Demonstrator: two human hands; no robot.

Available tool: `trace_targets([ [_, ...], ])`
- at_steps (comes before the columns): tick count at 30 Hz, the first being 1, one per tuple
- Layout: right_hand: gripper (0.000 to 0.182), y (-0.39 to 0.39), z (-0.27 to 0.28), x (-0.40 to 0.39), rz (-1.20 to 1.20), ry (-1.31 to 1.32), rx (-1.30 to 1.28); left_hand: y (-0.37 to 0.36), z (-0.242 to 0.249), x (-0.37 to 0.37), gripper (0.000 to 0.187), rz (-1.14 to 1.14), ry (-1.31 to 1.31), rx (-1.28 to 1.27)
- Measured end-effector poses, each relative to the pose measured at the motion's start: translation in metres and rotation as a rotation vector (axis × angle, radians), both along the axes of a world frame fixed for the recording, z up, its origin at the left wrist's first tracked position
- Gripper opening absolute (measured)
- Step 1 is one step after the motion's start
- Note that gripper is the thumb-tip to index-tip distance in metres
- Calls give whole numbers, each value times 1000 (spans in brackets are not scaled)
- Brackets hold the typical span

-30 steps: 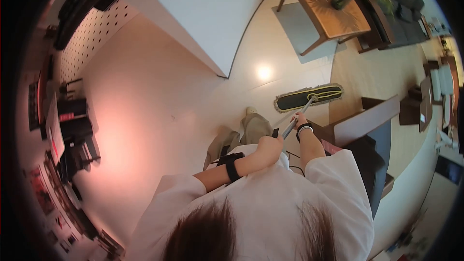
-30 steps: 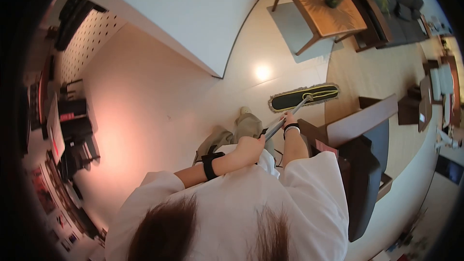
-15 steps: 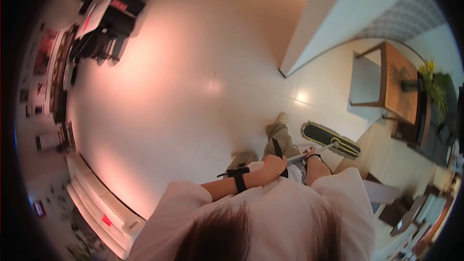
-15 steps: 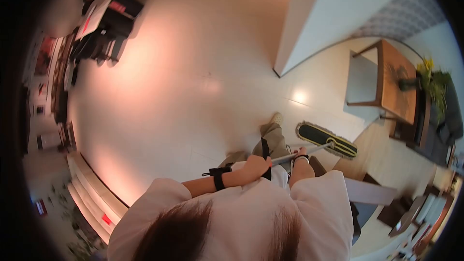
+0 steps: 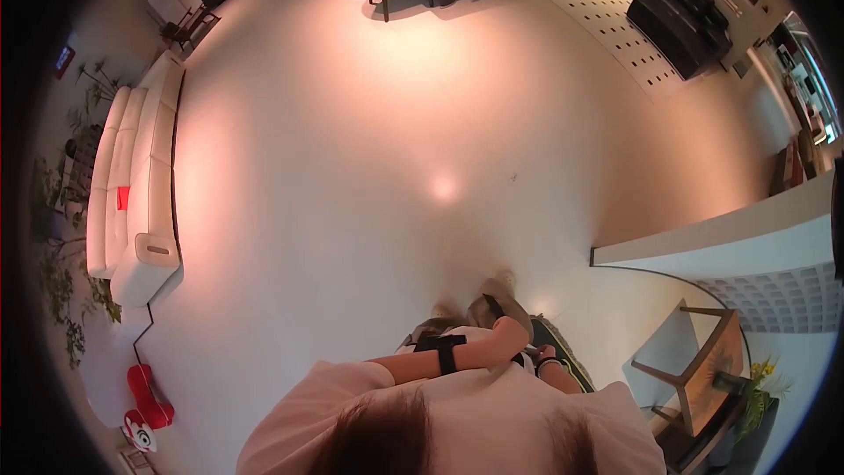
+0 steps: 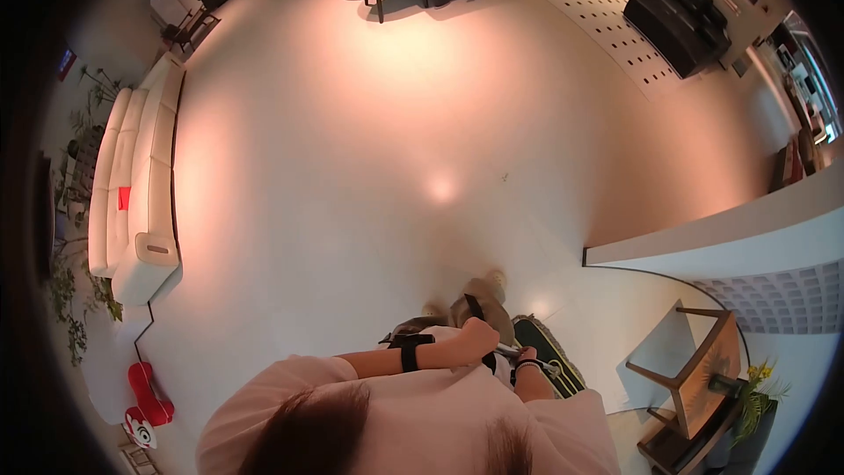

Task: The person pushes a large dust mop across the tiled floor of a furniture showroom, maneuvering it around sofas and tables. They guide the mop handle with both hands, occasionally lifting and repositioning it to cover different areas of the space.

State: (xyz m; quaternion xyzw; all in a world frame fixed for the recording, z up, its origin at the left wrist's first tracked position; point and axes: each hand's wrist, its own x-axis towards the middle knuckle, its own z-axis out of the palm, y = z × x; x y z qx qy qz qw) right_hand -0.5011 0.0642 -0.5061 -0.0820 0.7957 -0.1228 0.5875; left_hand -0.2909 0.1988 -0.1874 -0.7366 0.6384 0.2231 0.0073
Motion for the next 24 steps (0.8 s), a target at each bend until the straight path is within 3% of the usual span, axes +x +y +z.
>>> trace_targets([
  [8,9,17,22,100,69,-46,-8,15,5,83,13,42,36,27],
  [13,10,21,21,172,38,-54,-4,7,-10,182,10,23,64,10],
  [17,10,7,31,252,18,-89,-3,-11,11,268,7,-88,22,-12],
  [20,11,-11,40,313,14,-140,-9,-28,24,326,6,-86,-10,-81],
  [24,11,-25,49,368,16,-163,-20,-44,34,372,6,6,26,24],
])
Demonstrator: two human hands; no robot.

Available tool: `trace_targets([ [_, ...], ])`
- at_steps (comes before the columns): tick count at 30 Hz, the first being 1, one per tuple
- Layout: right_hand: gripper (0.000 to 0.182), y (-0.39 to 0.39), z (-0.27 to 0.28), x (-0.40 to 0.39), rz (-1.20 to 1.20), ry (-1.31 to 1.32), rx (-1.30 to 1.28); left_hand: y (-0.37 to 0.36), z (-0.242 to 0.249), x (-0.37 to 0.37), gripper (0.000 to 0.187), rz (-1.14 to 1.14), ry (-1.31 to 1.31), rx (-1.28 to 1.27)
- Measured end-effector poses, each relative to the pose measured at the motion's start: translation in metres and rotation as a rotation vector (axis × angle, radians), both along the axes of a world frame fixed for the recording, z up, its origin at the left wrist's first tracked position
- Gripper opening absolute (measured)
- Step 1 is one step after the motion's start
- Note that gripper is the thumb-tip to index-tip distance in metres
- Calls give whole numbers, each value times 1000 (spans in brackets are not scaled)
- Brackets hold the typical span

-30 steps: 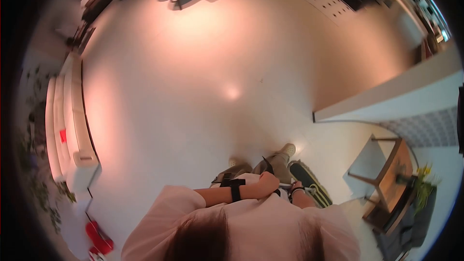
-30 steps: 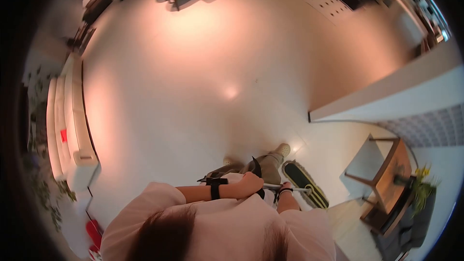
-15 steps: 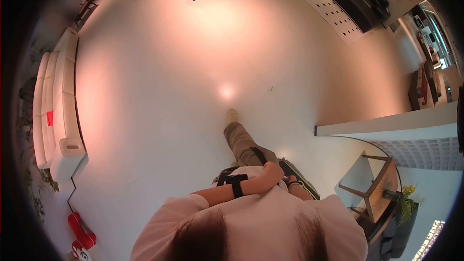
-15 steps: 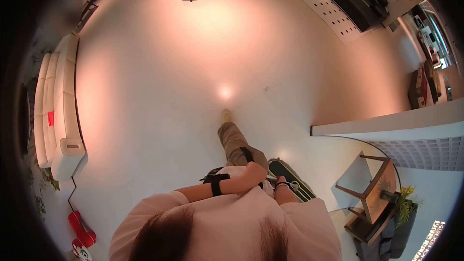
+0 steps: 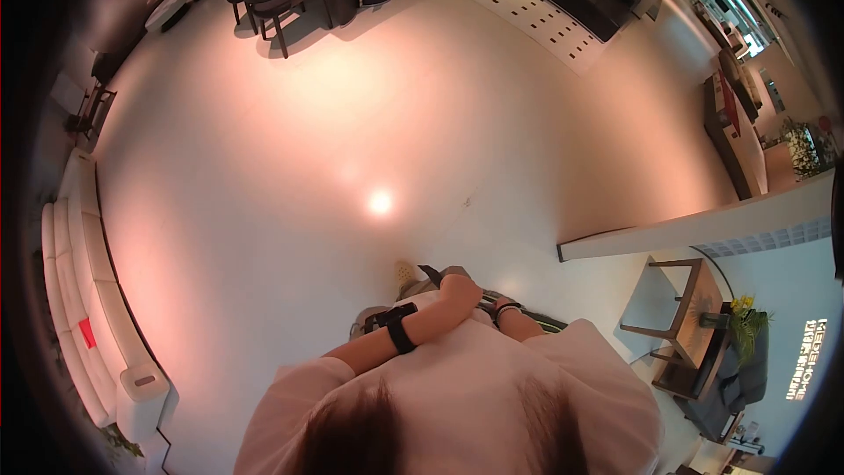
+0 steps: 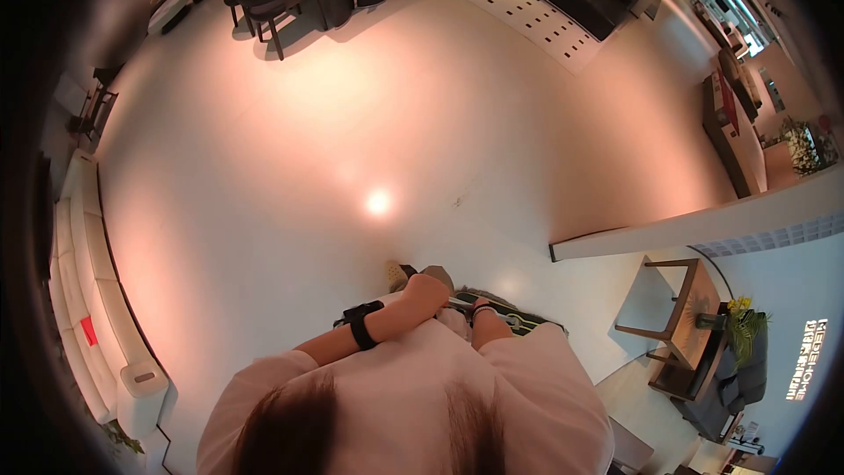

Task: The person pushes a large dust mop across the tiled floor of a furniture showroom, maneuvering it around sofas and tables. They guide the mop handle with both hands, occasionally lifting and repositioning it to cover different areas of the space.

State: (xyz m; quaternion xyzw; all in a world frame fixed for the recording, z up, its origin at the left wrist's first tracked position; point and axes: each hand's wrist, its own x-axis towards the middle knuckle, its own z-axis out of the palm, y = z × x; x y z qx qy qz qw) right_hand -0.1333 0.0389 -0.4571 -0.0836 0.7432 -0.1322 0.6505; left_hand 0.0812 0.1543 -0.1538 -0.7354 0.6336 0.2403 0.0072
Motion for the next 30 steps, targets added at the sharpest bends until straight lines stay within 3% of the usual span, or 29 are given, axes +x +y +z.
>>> trace_targets([
  [14,13,14,-26,107,-129,19,44,-12,-6,137,11,-297,119,-31],
  [17,14,21,-78,139,-179,-27,97,-11,-4,192,12,-416,89,-90],
  [18,14,19,-130,136,-222,-66,162,-13,-3,209,13,-413,123,-43],
  [19,14,19,-85,174,-164,-43,98,-11,-1,226,13,-395,146,-4],
  [22,13,15,-35,255,-42,-25,37,-8,10,281,15,-335,186,71],
  [24,13,10,-17,304,19,-21,9,-7,-11,306,18,-334,181,62],
  [30,13,-6,9,399,166,-16,-83,-4,22,386,18,-355,315,67],
])
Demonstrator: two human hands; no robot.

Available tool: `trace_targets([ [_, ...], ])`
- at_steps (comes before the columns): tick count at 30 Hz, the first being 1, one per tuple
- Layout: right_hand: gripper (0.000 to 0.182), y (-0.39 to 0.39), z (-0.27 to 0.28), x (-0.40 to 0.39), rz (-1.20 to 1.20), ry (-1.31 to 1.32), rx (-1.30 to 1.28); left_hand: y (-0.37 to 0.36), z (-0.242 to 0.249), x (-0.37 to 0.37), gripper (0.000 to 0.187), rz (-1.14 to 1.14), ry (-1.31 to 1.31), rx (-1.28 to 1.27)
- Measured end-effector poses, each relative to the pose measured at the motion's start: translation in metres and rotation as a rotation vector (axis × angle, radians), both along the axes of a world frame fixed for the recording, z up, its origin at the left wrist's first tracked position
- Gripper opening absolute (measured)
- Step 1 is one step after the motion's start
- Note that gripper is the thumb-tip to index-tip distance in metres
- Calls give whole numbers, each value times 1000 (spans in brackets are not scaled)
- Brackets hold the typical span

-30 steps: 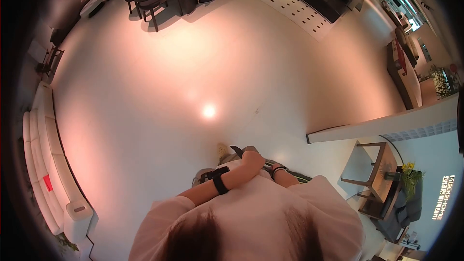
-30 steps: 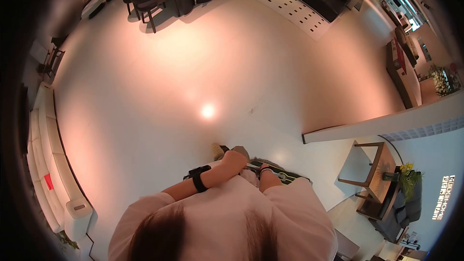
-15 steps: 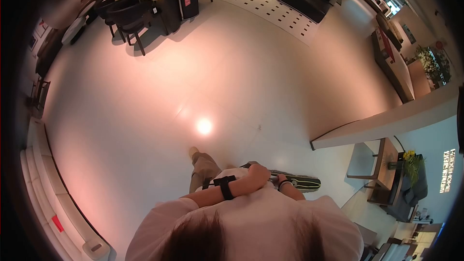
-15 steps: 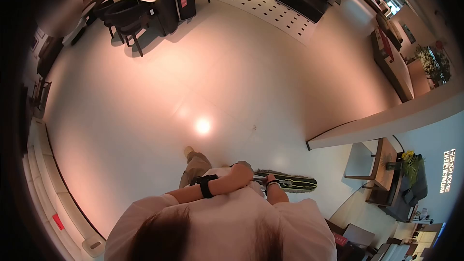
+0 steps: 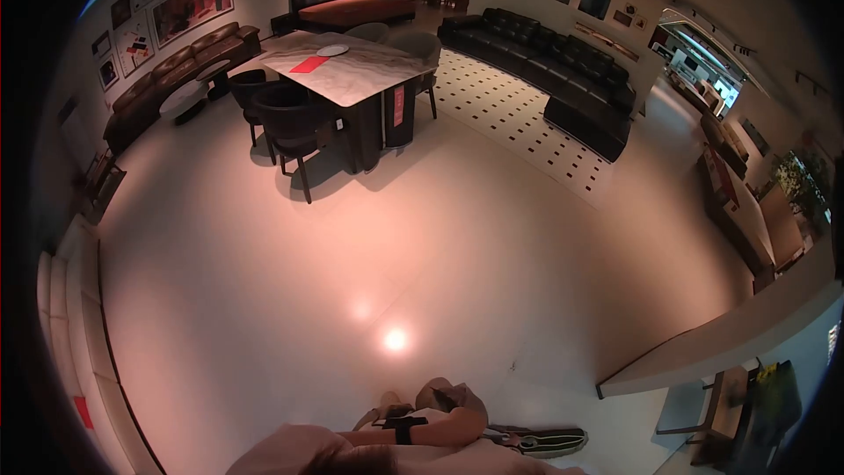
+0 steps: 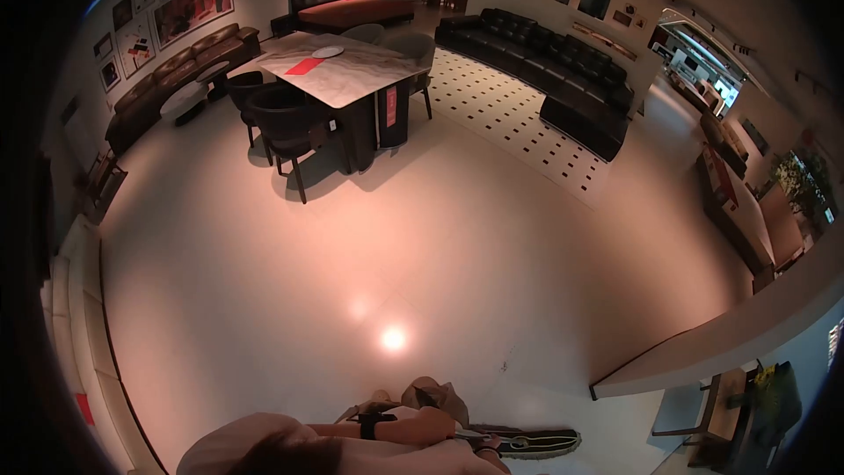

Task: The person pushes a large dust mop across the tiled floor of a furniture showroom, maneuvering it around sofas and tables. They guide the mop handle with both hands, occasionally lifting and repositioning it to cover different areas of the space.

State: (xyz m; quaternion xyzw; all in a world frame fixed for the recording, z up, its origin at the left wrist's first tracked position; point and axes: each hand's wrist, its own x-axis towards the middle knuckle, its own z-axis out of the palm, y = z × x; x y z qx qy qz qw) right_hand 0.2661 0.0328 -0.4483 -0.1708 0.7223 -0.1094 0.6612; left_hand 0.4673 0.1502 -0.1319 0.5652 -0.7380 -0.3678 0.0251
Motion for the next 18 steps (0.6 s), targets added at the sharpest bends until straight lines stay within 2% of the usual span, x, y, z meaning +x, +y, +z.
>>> trace_targets([
  [8,12,-33,17,44,40,9,-81,-77,-5,47,16,-71,-10,20],
  [14,12,-90,31,60,10,4,-118,-187,16,94,18,-173,-57,-25],
  [16,12,-110,37,67,4,3,-126,-210,44,103,20,-191,-33,-43],
  [18,12,-126,39,72,14,8,-133,-226,48,104,20,-172,-18,-92],
])
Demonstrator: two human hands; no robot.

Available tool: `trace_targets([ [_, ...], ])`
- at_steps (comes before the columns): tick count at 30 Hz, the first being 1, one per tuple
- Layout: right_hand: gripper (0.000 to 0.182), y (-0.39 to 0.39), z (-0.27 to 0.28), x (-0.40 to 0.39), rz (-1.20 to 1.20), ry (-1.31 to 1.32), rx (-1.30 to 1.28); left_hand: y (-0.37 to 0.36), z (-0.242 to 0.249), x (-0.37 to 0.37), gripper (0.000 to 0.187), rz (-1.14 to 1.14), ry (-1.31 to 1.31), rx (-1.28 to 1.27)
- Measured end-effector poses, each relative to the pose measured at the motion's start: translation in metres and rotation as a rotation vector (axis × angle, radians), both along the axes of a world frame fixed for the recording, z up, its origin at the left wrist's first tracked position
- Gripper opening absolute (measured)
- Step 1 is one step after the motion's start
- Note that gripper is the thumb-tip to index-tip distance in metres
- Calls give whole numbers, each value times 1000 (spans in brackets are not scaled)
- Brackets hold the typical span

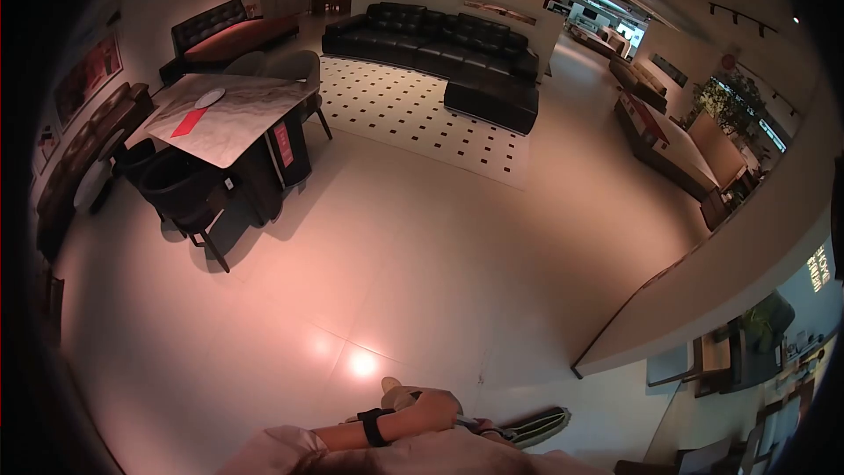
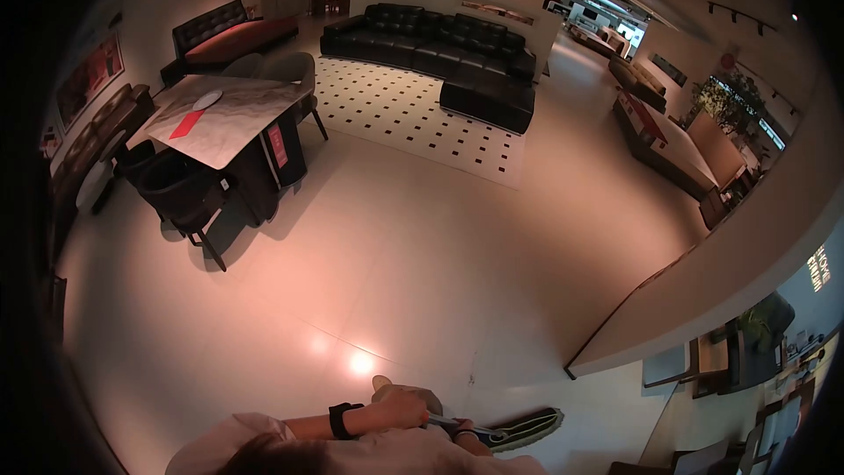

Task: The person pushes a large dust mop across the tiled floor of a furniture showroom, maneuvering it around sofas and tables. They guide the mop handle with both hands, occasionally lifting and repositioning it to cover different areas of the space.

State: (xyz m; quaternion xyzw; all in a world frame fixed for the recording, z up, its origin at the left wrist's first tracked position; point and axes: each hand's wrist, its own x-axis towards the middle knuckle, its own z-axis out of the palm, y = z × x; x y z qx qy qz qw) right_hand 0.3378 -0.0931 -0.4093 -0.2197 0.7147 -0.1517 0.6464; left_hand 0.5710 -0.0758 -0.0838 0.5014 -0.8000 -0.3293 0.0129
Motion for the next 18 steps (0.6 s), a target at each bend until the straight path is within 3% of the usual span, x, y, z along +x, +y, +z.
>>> trace_targets([
  [9,12,-53,6,32,142,35,-24,-45,-25,2,17,96,44,-96],
  [18,11,-71,14,59,366,65,-95,-56,-7,41,15,130,-69,-68],
])
